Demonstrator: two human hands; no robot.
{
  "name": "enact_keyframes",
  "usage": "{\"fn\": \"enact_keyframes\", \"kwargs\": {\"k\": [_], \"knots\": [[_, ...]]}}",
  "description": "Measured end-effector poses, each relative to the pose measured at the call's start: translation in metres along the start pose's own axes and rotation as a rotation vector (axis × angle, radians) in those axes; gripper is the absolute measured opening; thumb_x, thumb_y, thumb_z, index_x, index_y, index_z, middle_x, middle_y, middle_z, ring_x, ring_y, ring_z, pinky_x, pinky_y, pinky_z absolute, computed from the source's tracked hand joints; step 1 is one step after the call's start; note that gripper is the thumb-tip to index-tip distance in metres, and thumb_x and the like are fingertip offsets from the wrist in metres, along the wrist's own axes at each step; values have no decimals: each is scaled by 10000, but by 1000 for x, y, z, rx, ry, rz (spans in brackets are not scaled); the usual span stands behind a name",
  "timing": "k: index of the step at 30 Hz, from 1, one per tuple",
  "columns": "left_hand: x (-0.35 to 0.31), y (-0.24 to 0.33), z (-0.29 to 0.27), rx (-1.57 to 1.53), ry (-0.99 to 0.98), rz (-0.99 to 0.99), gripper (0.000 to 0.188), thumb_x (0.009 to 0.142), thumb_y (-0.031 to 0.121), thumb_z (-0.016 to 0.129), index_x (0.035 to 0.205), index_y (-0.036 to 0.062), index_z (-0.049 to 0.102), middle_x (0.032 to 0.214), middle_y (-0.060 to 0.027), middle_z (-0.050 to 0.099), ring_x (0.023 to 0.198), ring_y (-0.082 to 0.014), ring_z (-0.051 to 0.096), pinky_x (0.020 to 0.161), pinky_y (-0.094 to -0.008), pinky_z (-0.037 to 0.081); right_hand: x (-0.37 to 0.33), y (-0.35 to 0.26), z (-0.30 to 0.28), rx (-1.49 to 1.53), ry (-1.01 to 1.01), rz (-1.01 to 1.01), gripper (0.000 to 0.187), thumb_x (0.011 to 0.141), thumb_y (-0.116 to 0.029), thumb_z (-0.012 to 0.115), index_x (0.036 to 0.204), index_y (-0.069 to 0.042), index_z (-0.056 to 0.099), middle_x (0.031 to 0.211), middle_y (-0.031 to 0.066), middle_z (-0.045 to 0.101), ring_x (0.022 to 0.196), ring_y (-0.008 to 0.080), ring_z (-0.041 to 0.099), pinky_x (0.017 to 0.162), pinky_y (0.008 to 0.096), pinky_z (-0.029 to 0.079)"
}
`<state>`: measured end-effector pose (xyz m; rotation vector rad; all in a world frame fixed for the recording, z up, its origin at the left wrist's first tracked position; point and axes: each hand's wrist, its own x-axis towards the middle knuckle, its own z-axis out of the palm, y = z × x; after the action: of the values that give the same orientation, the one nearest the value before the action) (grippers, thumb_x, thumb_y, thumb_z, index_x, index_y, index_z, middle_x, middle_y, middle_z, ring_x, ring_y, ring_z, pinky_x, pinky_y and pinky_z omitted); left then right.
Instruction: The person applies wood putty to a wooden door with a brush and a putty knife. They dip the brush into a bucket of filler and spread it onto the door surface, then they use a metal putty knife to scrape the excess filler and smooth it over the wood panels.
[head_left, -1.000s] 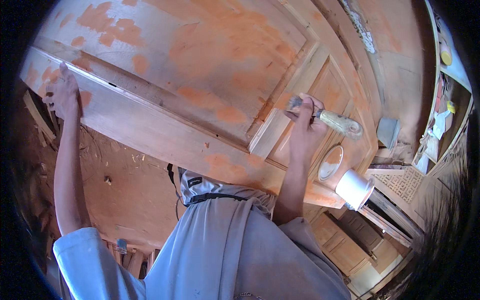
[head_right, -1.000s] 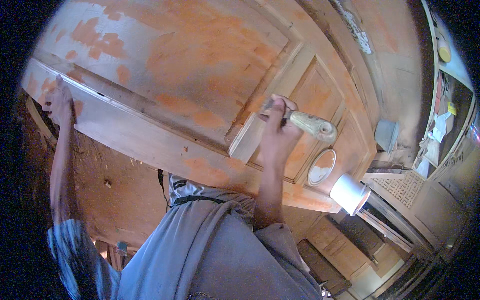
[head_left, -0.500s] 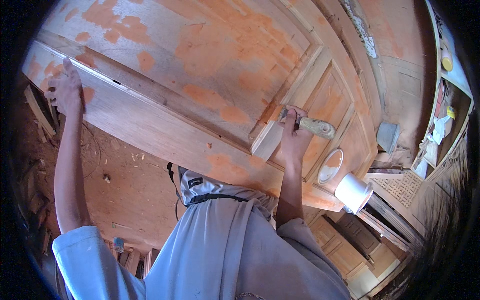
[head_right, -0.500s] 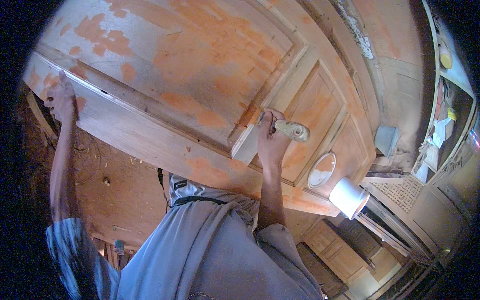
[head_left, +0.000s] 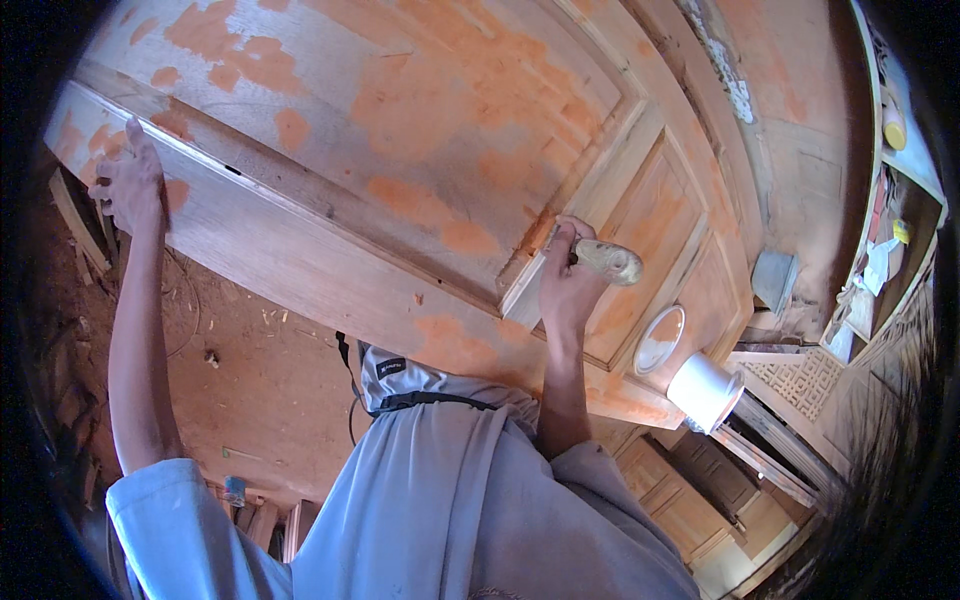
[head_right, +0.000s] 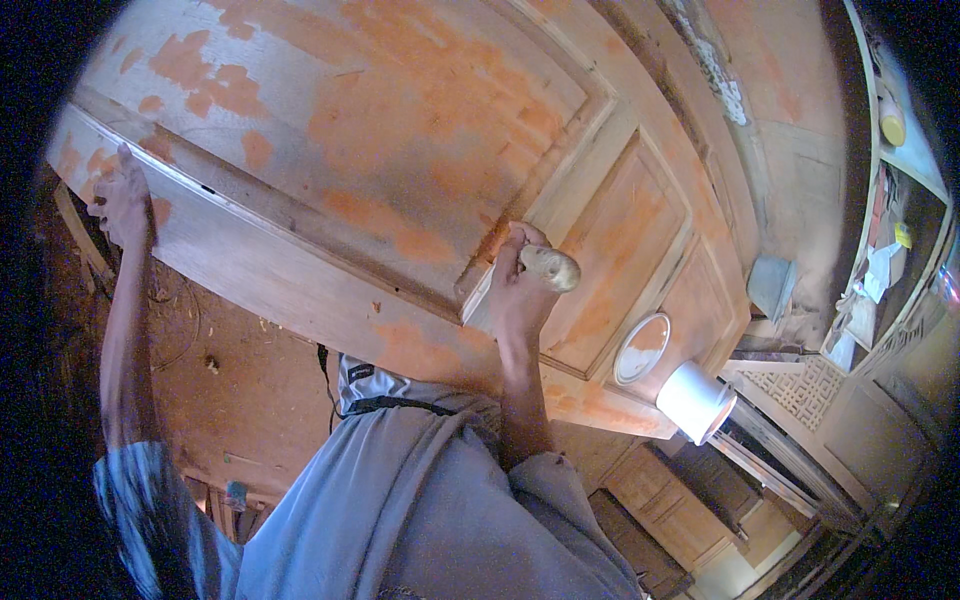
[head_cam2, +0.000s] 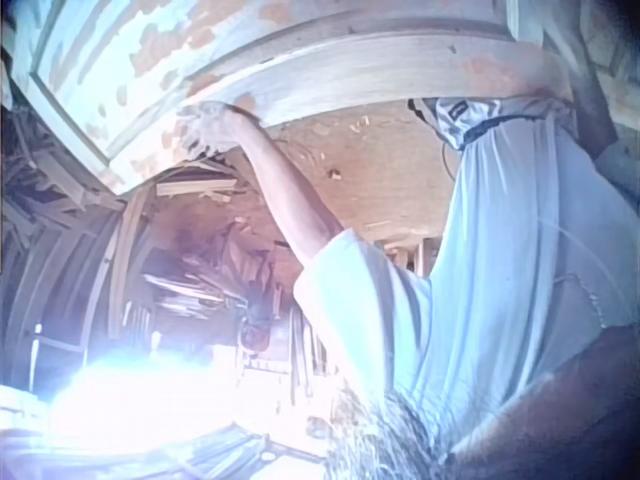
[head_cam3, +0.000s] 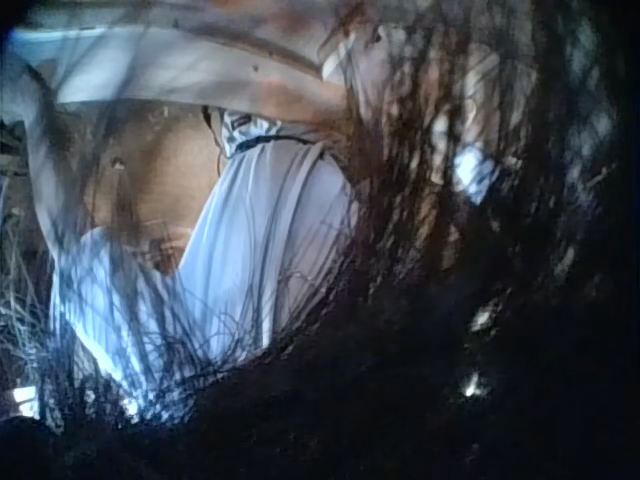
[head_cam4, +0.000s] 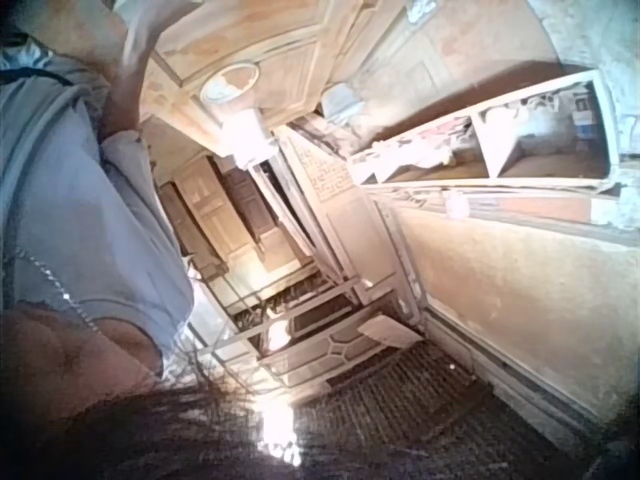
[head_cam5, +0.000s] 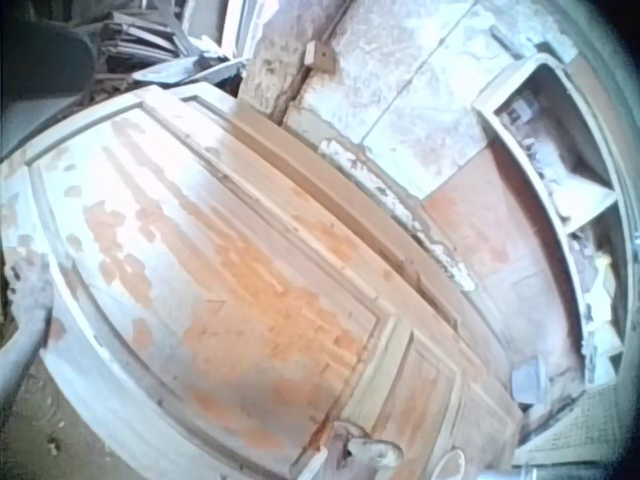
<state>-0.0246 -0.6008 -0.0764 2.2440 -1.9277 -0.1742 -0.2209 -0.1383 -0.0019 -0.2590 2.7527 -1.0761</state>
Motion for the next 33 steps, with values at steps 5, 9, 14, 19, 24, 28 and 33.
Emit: {"fn": "enact_keyframes", "kwargs": {"k": [5,9,14,19,24,28,33], "knots": [[3,-3,0,6,6,-3,1071,822,825,315,1483,-11,203,1504,-330,189,1354,-505,294,1084,-552,308,-3,-2,7,203,31,48,220,1001,-131,482,1056,52,591,894,81,608,750,123,608,662,263,582],[3,-2,0,11,5,-2,1068,823,823,315,1483,-10,205,1501,-331,193,1351,-505,298,1082,-553,310,-5,2,5,327,67,88,237,1007,-158,484,1068,44,592,915,79,610,778,116,609,655,270,583],[1,1,-5,23,-15,8,1063,826,820,315,1483,-7,206,1502,-332,190,1350,-506,299,1082,-556,310,-7,50,0,893,117,254,225,996,-176,508,1085,12,593,961,84,608,768,136,611,679,329,603],[7,-6,1,4,11,13,1057,826,816,325,1487,1,198,1525,-338,131,1376,-514,254,1097,-561,286,-6,22,-23,754,170,260,206,990,-161,513,1078,8,593,958,74,610,775,145,617,688,332,604],[2,-1,0,-1,8,0,1066,822,819,331,1487,-2,194,1530,-336,120,1386,-512,237,1102,-561,279,-16,22,-28,260,-41,80,193,994,-135,501,1051,24,594,941,77,613,779,129,616,675,292,599],[1,0,-2,-5,-2,-8,1072,818,821,335,1487,-5,190,1534,-334,110,1393,-510,223,1106,-560,272,-22,17,-20,152,-33,66,189,997,-117,489,1040,34,594,871,72,603,728,108,599,648,252,572],[-2,3,-6,-27,-12,-27,1078,816,823,339,1487,-7,188,1537,-332,102,1398,-507,215,1110,-558,267,-31,15,-13,92,-16,47,168,989,-106,503,1032,17,608,844,50,600,701,101,581,625,230,491]]}}
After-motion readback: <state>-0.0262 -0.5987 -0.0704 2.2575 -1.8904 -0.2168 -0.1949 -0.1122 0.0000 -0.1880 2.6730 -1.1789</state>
